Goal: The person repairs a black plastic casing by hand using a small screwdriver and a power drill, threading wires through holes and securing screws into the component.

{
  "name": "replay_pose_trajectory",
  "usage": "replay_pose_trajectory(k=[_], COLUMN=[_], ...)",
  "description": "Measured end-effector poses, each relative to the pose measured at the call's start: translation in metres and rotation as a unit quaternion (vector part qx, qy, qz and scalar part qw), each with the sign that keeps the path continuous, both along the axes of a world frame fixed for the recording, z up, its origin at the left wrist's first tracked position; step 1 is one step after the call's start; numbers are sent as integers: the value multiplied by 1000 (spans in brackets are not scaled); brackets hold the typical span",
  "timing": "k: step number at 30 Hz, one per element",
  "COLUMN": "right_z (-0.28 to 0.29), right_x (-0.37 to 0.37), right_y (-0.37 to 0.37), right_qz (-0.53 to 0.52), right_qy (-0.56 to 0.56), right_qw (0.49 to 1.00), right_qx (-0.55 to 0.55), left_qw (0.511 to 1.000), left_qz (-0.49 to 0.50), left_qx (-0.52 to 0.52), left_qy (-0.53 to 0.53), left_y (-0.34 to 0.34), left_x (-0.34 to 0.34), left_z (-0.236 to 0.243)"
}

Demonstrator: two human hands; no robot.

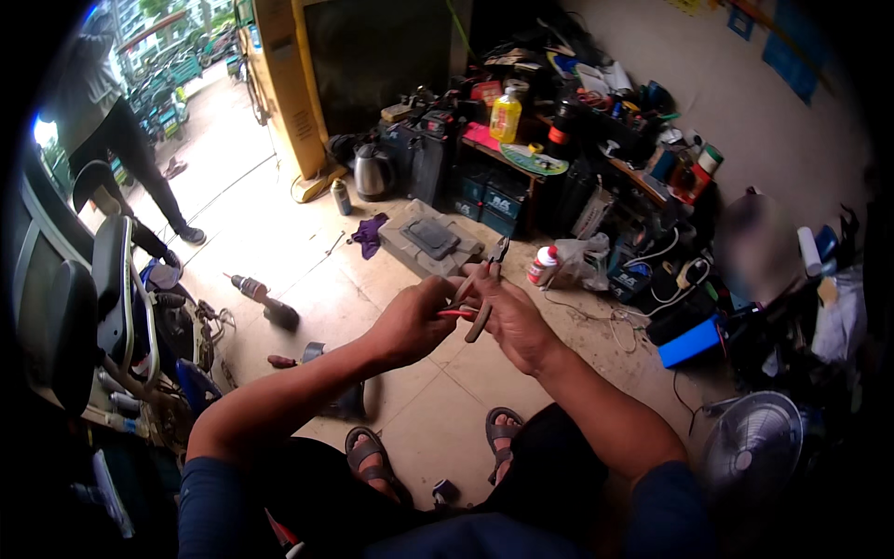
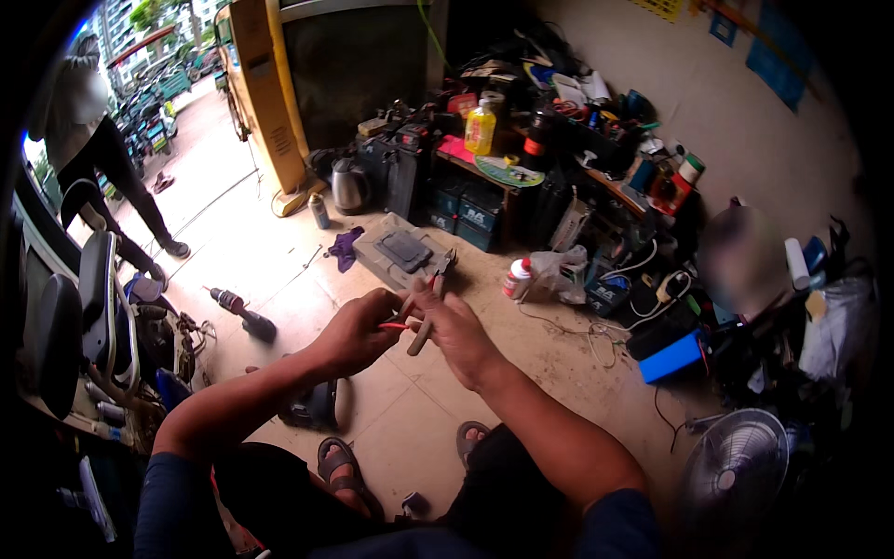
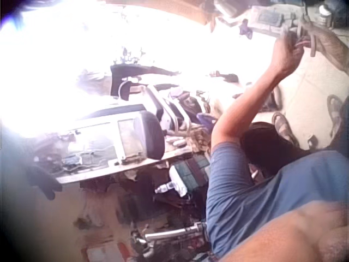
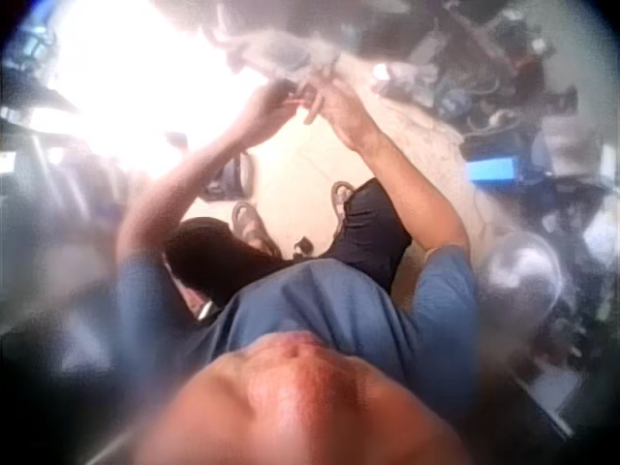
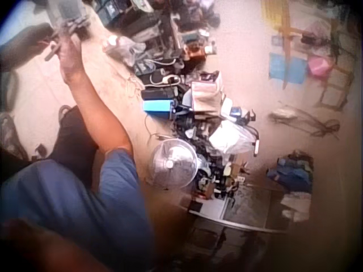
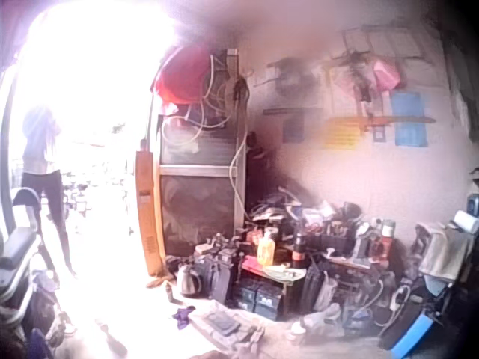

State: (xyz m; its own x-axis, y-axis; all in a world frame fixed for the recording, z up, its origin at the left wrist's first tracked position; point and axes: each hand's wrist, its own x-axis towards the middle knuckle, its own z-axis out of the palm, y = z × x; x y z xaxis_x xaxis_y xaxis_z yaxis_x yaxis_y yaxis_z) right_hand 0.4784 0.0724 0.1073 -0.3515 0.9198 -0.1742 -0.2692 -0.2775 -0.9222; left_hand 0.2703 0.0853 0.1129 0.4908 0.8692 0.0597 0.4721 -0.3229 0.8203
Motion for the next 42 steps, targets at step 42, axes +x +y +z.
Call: replay_pose_trajectory(k=[42], right_z=[14], right_x=[8], right_y=[-78], right_qz=[-192], right_qy=[-205], right_qw=[940], right_qx=[191], left_qw=[978], left_qz=[24], left_qx=[-59], left_qy=[-199], left_y=[-105], left_x=[37], left_z=[0])
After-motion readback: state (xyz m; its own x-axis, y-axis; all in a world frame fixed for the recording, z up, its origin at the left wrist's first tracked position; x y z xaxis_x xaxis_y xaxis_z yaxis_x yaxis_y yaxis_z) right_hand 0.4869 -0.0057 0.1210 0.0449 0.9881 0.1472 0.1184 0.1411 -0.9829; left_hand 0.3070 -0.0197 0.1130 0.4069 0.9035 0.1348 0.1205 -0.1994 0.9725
